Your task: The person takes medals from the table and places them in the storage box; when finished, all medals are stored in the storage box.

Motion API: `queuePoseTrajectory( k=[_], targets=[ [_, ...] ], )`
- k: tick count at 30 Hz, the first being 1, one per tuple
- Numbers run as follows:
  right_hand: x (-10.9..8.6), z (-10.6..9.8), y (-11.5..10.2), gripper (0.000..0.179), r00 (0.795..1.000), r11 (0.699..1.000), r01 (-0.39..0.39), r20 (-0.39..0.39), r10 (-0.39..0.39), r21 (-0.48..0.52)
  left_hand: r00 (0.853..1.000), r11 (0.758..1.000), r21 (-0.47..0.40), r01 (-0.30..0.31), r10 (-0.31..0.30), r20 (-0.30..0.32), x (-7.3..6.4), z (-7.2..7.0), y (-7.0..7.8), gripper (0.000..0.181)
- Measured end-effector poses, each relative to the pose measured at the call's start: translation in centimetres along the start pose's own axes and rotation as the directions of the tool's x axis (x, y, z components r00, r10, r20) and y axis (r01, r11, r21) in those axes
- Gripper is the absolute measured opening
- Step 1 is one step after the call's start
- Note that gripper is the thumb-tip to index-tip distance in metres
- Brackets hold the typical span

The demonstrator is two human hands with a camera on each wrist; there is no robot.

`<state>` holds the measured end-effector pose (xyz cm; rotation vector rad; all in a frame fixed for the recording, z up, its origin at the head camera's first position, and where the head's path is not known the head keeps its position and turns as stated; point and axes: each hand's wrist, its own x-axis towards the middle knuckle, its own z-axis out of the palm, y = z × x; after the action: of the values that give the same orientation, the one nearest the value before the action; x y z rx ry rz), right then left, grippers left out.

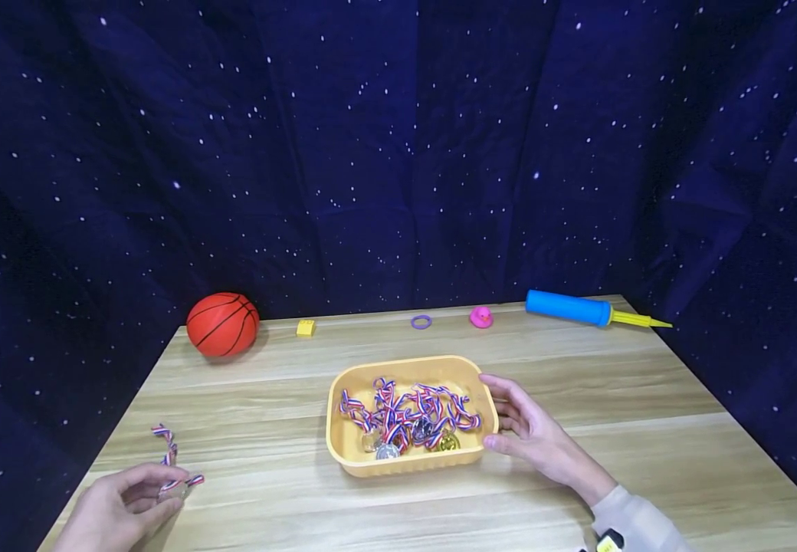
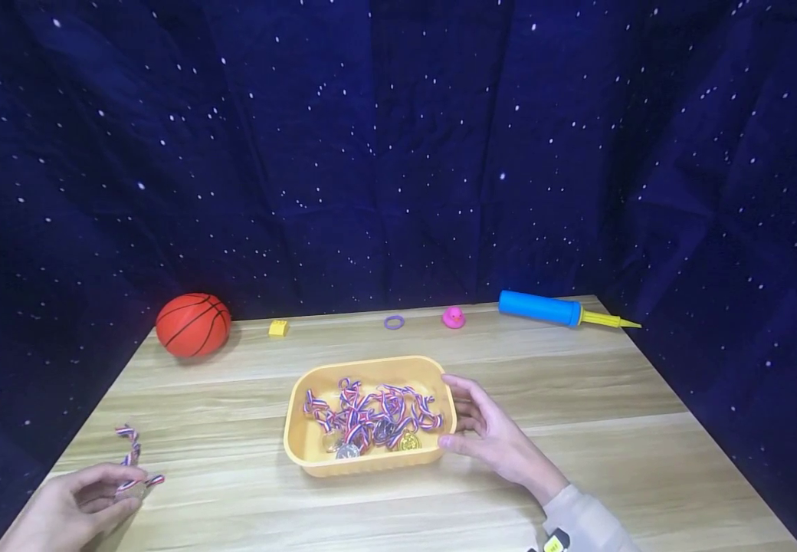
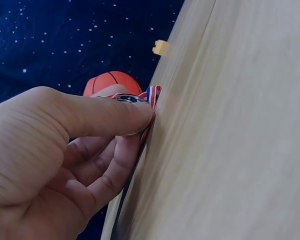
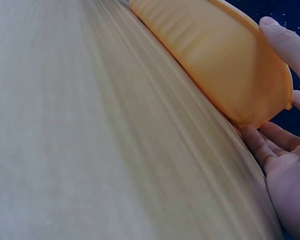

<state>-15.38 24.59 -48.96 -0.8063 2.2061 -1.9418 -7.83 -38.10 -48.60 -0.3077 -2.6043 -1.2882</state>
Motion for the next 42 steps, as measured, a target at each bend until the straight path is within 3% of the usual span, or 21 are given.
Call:
queuePoseTrajectory(
  k=[4,10,13,18,27,42],
  targets=[
    [0.0,0.0,0.1,0.086,1.000,1.000,0.000,-0.001,0.000,-0.001,0.998,1.000,0.010,-0.011,0.011,-0.063,0.0,0.1,0.4,0.030],
    [0.0,0.0,0.0,0.086,1.000,1.000,0.004,0.003,-0.004,0.005,0.987,0.993,0.024,-0.117,0.119,-0.112,0.5,0.2,1.1,0.032],
    [0.0,0.1,0.0,0.086,1.000,1.000,0.003,0.003,-0.003,0.007,0.982,0.990,0.039,-0.133,0.137,-0.132,0.8,0.2,1.6,0.032],
    [0.0,0.1,0.0,0.086,1.000,1.000,0.011,0.006,-0.011,0.011,0.985,0.992,0.085,-0.095,0.106,-0.136,1.5,0.2,2.8,0.024],
    [0.1,0.1,-0.1,0.085,1.000,1.000,0.018,0.010,-0.018,0.008,0.991,0.997,0.038,-0.064,0.068,-0.119,3.6,0.0,5.3,0.021],
    [0.1,0.0,0.0,0.085,1.000,1.000,0.009,0.010,-0.009,0.005,0.989,0.995,-0.042,-0.090,0.085,-0.118,8.1,0.5,9.6,0.027]
  ],
)
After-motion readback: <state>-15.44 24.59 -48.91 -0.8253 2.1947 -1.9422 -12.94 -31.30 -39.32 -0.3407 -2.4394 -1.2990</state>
